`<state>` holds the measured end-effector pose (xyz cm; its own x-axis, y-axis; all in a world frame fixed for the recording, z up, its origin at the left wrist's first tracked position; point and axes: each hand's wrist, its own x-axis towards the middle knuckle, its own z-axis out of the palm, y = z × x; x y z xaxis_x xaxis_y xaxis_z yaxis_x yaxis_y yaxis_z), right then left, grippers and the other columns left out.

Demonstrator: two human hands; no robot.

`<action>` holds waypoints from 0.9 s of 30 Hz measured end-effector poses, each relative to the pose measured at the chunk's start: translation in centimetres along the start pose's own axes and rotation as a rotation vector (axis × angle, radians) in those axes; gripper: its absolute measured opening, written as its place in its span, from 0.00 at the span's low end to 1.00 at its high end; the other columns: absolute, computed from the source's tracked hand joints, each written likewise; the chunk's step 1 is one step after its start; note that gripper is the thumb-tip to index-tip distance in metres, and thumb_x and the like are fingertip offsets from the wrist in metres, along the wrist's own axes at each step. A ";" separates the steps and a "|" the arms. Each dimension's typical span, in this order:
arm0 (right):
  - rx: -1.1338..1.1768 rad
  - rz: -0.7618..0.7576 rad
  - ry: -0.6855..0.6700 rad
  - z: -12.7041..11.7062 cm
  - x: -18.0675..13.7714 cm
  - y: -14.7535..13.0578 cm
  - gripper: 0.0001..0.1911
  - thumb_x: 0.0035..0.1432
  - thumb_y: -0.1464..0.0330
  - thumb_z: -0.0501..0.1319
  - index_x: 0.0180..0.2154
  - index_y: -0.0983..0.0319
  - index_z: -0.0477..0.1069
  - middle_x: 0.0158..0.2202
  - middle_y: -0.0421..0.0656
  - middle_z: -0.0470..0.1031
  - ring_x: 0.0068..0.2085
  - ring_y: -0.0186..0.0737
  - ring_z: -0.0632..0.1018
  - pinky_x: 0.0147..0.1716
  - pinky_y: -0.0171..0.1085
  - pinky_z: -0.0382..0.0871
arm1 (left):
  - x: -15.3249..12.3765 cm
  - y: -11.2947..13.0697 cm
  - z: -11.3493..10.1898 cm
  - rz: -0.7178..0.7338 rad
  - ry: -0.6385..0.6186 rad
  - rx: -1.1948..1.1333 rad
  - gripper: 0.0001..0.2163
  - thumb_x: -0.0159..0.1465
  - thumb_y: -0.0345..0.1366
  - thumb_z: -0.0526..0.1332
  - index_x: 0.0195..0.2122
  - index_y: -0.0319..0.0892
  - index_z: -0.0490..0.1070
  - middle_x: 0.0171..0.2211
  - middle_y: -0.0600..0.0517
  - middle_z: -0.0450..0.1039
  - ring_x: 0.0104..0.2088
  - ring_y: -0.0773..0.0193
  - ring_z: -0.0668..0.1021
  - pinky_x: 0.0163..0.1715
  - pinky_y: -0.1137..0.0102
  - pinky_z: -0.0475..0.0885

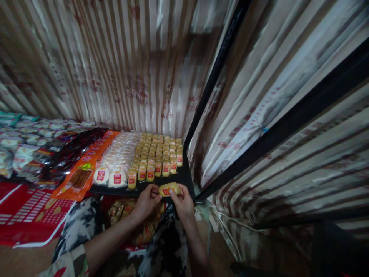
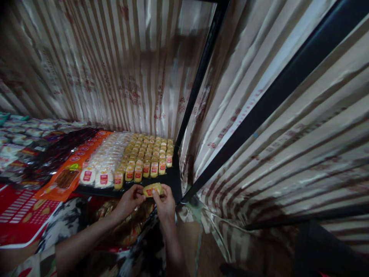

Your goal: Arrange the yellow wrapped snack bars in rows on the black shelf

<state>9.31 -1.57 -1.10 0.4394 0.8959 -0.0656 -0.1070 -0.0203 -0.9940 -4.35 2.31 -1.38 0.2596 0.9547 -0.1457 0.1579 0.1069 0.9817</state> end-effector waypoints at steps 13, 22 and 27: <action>-0.080 -0.161 0.139 -1.2 4.5 2.0 0.27 0.52 0.58 0.56 0.51 0.64 0.61 0.41 0.49 0.74 0.40 0.42 0.76 0.39 0.39 0.71 | 4.4 1.6 7.2 -0.078 -0.062 -0.163 0.11 0.55 0.29 0.55 0.41 0.38 0.64 0.25 0.56 0.68 0.23 0.71 0.73 0.25 0.75 0.71; -0.665 -0.362 0.362 -2.6 10.2 2.7 0.24 0.56 0.64 0.47 0.52 0.67 0.64 0.48 0.54 0.71 0.48 0.47 0.72 0.47 0.44 0.64 | 5.6 3.5 8.6 0.178 -0.013 0.464 0.19 0.56 0.23 0.49 0.48 0.37 0.67 0.52 0.44 0.66 0.54 0.62 0.67 0.57 0.68 0.59; -0.825 -0.345 0.378 -2.3 12.5 2.7 0.24 0.56 0.68 0.46 0.51 0.71 0.65 0.44 0.57 0.72 0.46 0.49 0.72 0.44 0.44 0.65 | 6.6 3.9 8.9 0.133 -0.041 0.502 0.21 0.56 0.21 0.48 0.51 0.35 0.66 0.55 0.45 0.64 0.57 0.63 0.65 0.59 0.70 0.56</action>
<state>16.55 8.57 -4.82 0.6018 0.7124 0.3609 0.6779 -0.2168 -0.7025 6.45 6.57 0.44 0.3439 0.9382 -0.0378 0.5560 -0.1711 0.8134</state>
